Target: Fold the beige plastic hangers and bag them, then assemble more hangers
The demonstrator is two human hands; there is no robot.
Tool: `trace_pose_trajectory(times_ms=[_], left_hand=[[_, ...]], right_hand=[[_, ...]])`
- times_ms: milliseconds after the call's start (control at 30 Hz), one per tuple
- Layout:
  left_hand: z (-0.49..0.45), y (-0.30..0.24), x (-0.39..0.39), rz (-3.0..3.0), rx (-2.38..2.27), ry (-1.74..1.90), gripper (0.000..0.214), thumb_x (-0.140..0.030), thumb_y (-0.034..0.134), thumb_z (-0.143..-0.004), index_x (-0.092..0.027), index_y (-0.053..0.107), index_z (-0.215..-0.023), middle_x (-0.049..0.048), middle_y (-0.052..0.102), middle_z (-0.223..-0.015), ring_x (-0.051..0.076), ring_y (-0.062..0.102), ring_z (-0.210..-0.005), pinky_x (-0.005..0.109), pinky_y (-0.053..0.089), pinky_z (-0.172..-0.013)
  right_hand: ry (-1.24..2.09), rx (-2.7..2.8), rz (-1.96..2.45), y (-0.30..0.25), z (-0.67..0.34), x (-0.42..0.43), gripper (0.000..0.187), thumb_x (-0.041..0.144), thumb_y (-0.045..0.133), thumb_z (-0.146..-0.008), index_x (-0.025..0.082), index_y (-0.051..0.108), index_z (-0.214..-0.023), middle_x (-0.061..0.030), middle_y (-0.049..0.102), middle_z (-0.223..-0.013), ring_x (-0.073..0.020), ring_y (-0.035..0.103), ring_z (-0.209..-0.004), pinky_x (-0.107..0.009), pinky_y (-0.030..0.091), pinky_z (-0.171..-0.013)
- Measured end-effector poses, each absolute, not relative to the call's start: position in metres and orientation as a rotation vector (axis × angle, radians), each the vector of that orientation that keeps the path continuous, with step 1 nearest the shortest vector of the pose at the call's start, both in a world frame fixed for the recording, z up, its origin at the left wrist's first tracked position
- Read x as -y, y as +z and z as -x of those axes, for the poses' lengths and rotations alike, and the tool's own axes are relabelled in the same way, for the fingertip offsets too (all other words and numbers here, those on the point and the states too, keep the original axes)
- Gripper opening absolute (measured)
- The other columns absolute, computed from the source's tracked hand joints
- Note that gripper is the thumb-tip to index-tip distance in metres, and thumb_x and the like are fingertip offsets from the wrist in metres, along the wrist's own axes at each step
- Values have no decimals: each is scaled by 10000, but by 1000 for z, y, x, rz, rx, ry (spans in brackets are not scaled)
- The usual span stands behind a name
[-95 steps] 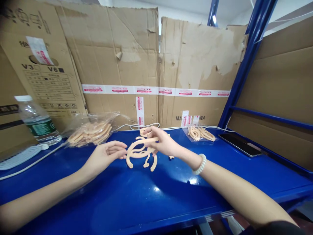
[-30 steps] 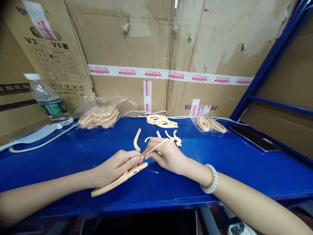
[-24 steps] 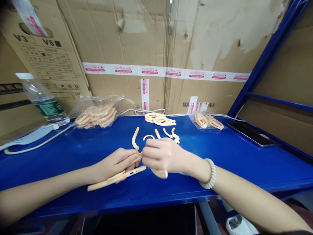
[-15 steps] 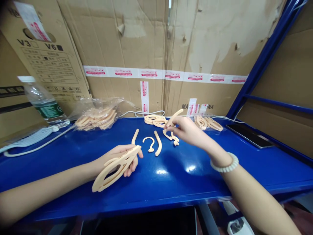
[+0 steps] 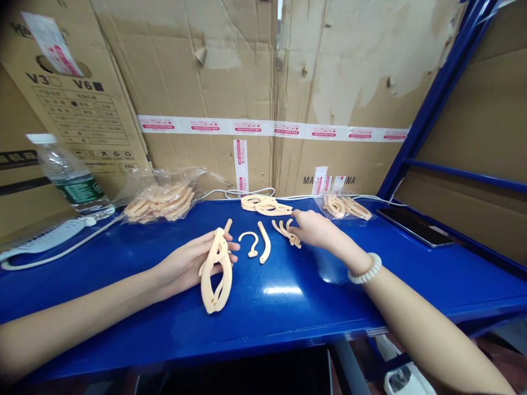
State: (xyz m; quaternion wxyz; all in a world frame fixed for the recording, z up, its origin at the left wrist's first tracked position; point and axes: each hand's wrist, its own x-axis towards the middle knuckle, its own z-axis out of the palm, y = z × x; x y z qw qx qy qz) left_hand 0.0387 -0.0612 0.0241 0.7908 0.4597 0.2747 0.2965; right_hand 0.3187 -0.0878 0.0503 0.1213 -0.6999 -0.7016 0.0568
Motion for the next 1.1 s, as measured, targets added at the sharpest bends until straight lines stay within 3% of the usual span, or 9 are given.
trace_pose_trajectory(times_ms=[167, 233, 333, 433, 500, 633, 733, 867, 1100], left_hand=[[-40, 22, 64, -1039, -602, 721, 162, -188, 478, -964, -157, 636, -988, 77, 694, -919, 154, 674, -745, 250, 566, -647], [-39, 22, 65, -1056, -615, 751, 167, -184, 480, -961, -165, 635, -1022, 71, 689, -915, 142, 660, -728, 227, 555, -613], [-38, 23, 67, -1055, -635, 780, 199, -206, 450, -975, -161, 623, -1061, 81, 688, -912, 155, 658, -738, 250, 560, -631], [-38, 23, 70, -1034, -632, 780, 289, -298, 388, -1001, -133, 620, -1056, 108, 687, -905, 185, 658, -785, 296, 568, -680], [-38, 21, 73, -1091, -601, 764, 253, -328, 470, -973, -136, 621, -1035, 97, 686, -923, 192, 653, -840, 307, 564, -747], [-37, 17, 77, -1362, -541, 685, 265, -313, 672, -857, -155, 620, -1063, 56, 688, -937, 187, 660, -833, 306, 561, -770], [-36, 16, 79, -1447, -572, 705, 323, -383, 654, -860, -144, 621, -1075, 62, 695, -930, 195, 677, -778, 348, 570, -770], [-35, 17, 79, -1442, -633, 826, 307, -390, 660, -849, -147, 629, -1035, 79, 694, -1014, 227, 689, -868, 379, 561, -836], [-36, 17, 77, -1400, -681, 875, 353, -475, 648, -836, -124, 610, -848, 47, 675, -813, 196, 676, -770, 320, 561, -756]], right_hand=[[-101, 2289, 1098, 51, -273, 118, 423, 277, 521, -947, 205, 448, -1357, -86, 657, -1040, -190, 611, -878, -317, 495, -750], [-193, 2487, 796, 46, -253, 130, 334, 311, 527, -954, 201, 538, -1269, -110, 619, -1134, -210, 565, -1015, -345, 479, -845], [-466, 2644, 610, 35, -234, 139, 178, 225, 501, -966, 183, 640, -1070, -106, 622, -1153, -213, 550, -1017, -341, 464, -831], [-644, 2625, 585, 25, -230, 137, 174, 150, 481, -966, 173, 650, -932, -80, 642, -1113, -195, 550, -991, -324, 444, -832], [-662, 2605, 628, 22, -231, 133, 187, 161, 477, -971, 167, 637, -876, -72, 647, -1055, -184, 548, -956, -321, 433, -834], [-779, 2570, 726, 19, -232, 130, 147, 154, 473, -967, 166, 614, -928, -74, 628, -977, -197, 540, -915, -379, 403, -873], [-878, 2530, 836, 15, -233, 128, 152, 155, 446, -971, 154, 596, -953, -75, 617, -931, -210, 534, -876, -439, 354, -942], [-864, 2443, 1135, 12, -237, 125, 190, 176, 416, -974, 169, 571, -864, -65, 621, -815, -236, 537, -860, -495, 282, -995], [-767, 2496, 1095, 13, -237, 126, 149, 170, 443, -955, 180, 546, -848, -23, 605, -726, -184, 499, -727, -389, 304, -845]])
